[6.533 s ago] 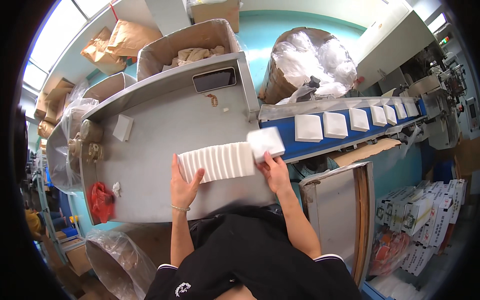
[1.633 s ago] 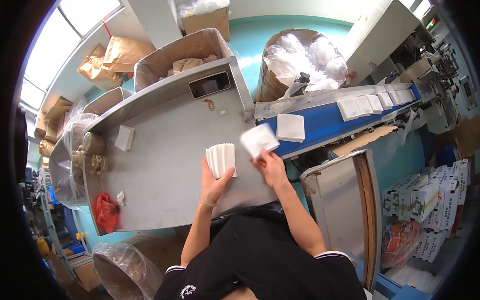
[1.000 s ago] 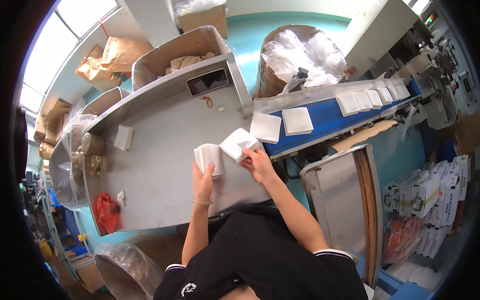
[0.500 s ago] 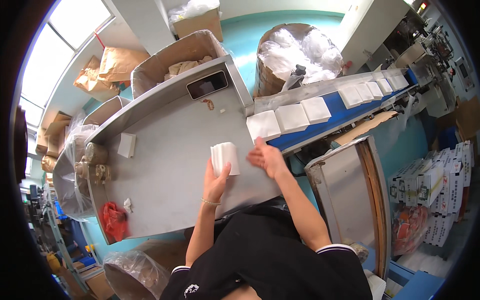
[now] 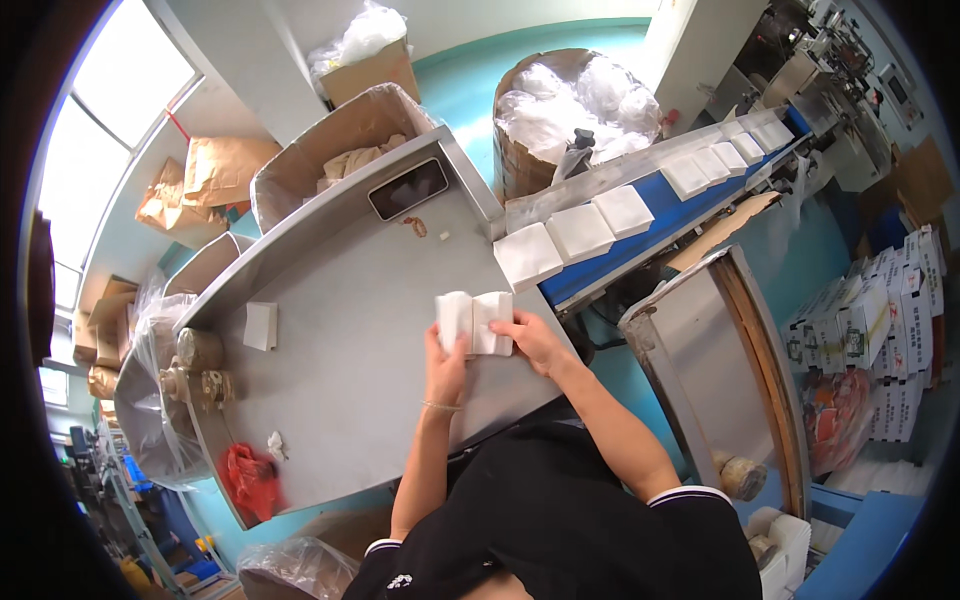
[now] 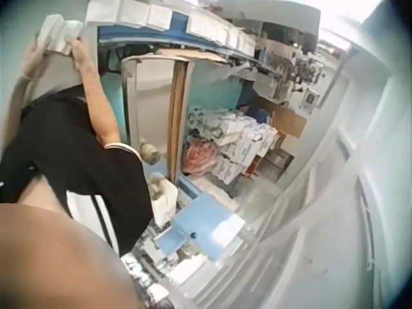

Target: Organizing and packing stacks of paper or filters from a conveyor belt into a workflow station.

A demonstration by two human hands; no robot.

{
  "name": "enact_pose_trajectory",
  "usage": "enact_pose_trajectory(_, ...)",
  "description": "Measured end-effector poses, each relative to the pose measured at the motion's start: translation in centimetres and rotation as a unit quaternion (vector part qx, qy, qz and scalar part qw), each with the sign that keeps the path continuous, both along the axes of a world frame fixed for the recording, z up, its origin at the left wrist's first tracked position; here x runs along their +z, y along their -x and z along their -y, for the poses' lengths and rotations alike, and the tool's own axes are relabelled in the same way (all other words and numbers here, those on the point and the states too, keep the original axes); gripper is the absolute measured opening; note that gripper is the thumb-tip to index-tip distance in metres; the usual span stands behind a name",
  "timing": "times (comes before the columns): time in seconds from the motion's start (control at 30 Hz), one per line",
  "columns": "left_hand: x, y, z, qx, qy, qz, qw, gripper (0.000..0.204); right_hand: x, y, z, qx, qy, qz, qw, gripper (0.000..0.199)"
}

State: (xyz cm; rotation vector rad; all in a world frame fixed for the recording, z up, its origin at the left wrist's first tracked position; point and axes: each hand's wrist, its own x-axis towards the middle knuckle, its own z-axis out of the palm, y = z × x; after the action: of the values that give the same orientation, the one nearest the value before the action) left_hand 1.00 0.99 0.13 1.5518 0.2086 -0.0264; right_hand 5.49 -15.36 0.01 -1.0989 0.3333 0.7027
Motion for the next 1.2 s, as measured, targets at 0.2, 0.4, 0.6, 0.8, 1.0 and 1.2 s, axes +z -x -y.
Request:
enact_pose_trajectory(0.2, -0.1, 1.4, -11.2, 0.068, 0.0, -0.211, 0.975, 0.031, -1.0, 0.6, -2.1, -0.058, 0.109, -0.061, 0.991, 0.031)
enact_pose_trajectory(0.4, 1.5, -1.5, -13.9, -0.098, -0.196, -0.211, 0.953, 0.035, -2.7, -0.6, -4.1, -0.226, 0.018, -0.046, 0.973, 0.03)
enact_pose_trajectory(0.6, -1.5, -8.0, -9.6, -0.186, -0.254, -0.148, 0.937, 0.045, 3.8, 4.7, -3.3, -0.128, 0.114, -0.018, 0.985, 0.034)
enact_pose_trajectory(0.8, -2.7, -11.0, -6.6, -0.242, -0.255, -0.056, 0.934, 0.047, 22.9, 12.4, 3.1, -0.196, 0.04, 0.472, 0.858, 0.067)
enact_pose_trajectory(1.0, -6.6, -13.4, -6.5, -0.135, -0.224, -0.094, 0.961, 0.057, 31.8, 19.4, 3.7, -0.413, -0.074, 0.629, 0.655, 0.069)
enact_pose_trajectory(1.2, -6.7, -10.8, -4.8, -0.03, -0.309, -0.042, 0.949, 0.061, 32.6, 26.6, 4.1, -0.453, -0.224, 0.606, 0.614, 0.054)
